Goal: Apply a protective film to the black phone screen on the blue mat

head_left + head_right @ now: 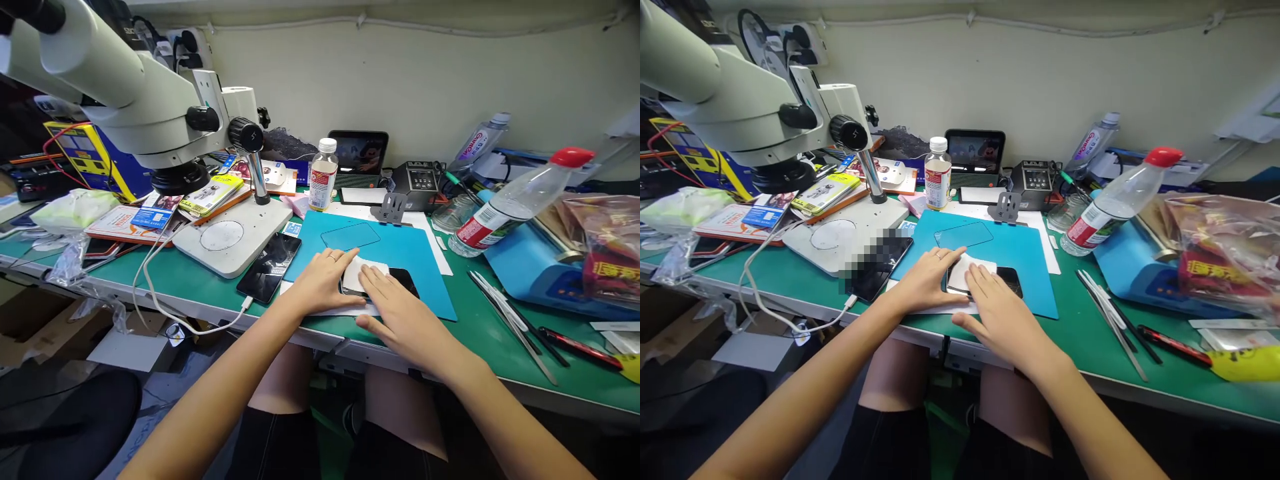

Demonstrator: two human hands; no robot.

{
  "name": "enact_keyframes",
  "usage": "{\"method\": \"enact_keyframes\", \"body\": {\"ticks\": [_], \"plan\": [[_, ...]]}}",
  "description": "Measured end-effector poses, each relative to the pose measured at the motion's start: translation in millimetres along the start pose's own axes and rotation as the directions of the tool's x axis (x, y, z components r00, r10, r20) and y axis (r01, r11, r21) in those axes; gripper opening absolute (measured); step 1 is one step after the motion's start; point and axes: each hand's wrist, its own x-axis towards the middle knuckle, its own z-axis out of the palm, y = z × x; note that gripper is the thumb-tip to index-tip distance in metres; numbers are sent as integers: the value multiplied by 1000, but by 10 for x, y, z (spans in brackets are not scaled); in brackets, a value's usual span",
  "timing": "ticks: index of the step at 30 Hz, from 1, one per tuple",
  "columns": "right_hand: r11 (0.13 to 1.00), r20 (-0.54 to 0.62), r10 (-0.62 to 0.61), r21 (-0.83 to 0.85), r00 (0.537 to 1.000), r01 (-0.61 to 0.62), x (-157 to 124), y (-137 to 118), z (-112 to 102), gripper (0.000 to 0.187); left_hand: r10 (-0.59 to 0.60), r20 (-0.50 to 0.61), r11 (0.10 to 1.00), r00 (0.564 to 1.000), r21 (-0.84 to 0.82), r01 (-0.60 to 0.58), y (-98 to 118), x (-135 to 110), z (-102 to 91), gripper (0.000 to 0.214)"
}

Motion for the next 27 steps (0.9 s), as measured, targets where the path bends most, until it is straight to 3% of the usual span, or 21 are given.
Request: {"method": "enact_keyframes", "body": {"ticks": [4,9,14,18,22,27], "plan": [[999,2,-36,-6,999,36,25,-95,-7,98,10,0,998,1000,-68,-10,9,-34,-24,90],[998,-20,-63,2,998,63,-50,-157,-6,94,-16,-39,988,999,-154,10,-27,-10,-53,61],[997,-58,-55,52,997,58,153,-253,25,92,-94,-154,988,984,-134,74,-24,14,7,47],[998,-112,-54,35,992,58,-16,-284,69,88,-106,-214,993,971,-77,91,-43,62,-42,35],[997,-87,-71,25,994,73,-132,-199,41,81,-191,-109,964,976,166,207,-51,302,-241,36],[999,-51,-47,-15,998,47,263,-258,26,88,-261,53,918,964,324,231,-22,746,-378,46]]}}
